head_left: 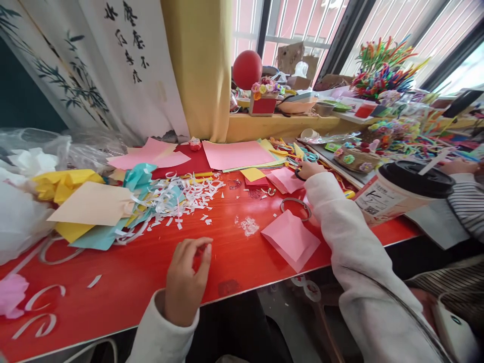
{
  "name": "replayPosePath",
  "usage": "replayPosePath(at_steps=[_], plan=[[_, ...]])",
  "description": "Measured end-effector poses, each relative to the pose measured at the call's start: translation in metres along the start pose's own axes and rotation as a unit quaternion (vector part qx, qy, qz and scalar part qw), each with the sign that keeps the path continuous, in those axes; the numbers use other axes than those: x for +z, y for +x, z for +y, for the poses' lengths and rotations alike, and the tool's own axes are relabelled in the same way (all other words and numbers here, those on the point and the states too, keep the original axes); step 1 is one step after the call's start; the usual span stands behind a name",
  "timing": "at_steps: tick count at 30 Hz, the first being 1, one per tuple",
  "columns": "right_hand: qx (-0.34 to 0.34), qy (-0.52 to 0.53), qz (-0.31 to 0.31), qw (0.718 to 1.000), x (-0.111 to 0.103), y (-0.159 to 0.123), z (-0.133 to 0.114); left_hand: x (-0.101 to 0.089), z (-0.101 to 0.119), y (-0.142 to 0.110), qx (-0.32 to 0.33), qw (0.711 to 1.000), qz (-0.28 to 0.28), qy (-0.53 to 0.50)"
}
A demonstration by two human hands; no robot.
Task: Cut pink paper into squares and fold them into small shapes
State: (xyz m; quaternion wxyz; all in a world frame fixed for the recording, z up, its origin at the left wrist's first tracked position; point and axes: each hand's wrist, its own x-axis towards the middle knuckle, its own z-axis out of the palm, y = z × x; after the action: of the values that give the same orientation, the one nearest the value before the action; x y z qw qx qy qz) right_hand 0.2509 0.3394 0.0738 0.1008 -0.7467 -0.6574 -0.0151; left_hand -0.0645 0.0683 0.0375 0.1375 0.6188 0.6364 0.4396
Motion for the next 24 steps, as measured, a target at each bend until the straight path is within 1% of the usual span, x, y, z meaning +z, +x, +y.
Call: replayPosePath(at_steps=[2, 3, 5, 6, 7, 8, 10, 11, 12, 14, 15, 16, 17, 18, 20, 21, 22, 24], plan=[[0.041, -0.011, 0.019, 0.999, -0.009, -0.008, -0.005, 0.016, 0.017, 0.005, 0.107, 0.992, -0.035, 0.057], [0.060, -0.011, 0.031, 0.998, -0.015, -0.012, -0.008, 0.026, 0.027, 0.008, 0.146, 0.984, -0.067, 0.081], [0.065, 0.004, 0.059, 0.996, -0.030, -0.023, -0.013, 0.051, 0.048, 0.013, 0.215, 0.961, -0.121, 0.123], [0.050, 0.023, 0.069, 0.996, -0.039, -0.030, -0.014, 0.063, 0.058, 0.016, 0.244, 0.950, -0.141, 0.135], [0.020, 0.048, 0.077, 0.996, -0.048, -0.038, -0.015, 0.075, 0.067, 0.018, 0.261, 0.942, -0.155, 0.142], [-0.013, 0.082, 0.084, 0.993, -0.057, -0.049, -0.016, 0.085, 0.074, 0.020, 0.266, 0.939, -0.161, 0.145], [-0.063, 0.167, 0.086, 0.980, -0.073, -0.077, -0.016, 0.096, 0.081, 0.024, 0.242, 0.950, -0.152, 0.128], [-0.089, 0.221, 0.084, 0.967, -0.078, -0.094, -0.016, 0.097, 0.082, 0.026, 0.214, 0.962, -0.136, 0.102], [-0.110, 0.285, 0.089, 0.948, -0.081, -0.113, -0.016, 0.095, 0.081, 0.028, 0.177, 0.975, -0.112, 0.068], [-0.136, 0.405, 0.085, 0.900, -0.079, -0.153, -0.019, 0.084, 0.075, 0.032, 0.098, 0.994, -0.050, -0.012], [-0.136, 0.451, 0.080, 0.879, -0.074, -0.172, -0.021, 0.077, 0.072, 0.033, 0.063, 0.997, -0.019, -0.050], [-0.136, 0.482, 0.059, 0.864, -0.068, -0.189, -0.024, 0.069, 0.068, 0.034, 0.031, 0.995, 0.008, -0.094], [-0.134, 0.505, 0.038, 0.852, -0.060, -0.204, -0.028, 0.062, 0.064, 0.034, -0.002, 0.989, 0.021, -0.150], [-0.135, 0.524, 0.011, 0.841, -0.052, -0.216, -0.033, 0.055, 0.061, 0.035, -0.036, 0.976, 0.024, -0.215], [-0.147, 0.565, -0.042, 0.811, -0.037, -0.232, -0.043, 0.045, 0.055, 0.034, -0.106, 0.931, 0.017, -0.349], [-0.145, 0.580, -0.041, 0.801, -0.032, -0.236, -0.047, 0.041, 0.053, 0.032, -0.135, 0.905, 0.014, -0.403], [-0.136, 0.590, -0.027, 0.795, -0.027, -0.238, -0.052, 0.038, 0.051, 0.031, -0.158, 0.882, 0.016, -0.443], [-0.108, 0.602, -0.013, 0.791, -0.022, -0.239, -0.059, 0.030, 0.047, 0.028, -0.189, 0.851, 0.029, -0.488]])
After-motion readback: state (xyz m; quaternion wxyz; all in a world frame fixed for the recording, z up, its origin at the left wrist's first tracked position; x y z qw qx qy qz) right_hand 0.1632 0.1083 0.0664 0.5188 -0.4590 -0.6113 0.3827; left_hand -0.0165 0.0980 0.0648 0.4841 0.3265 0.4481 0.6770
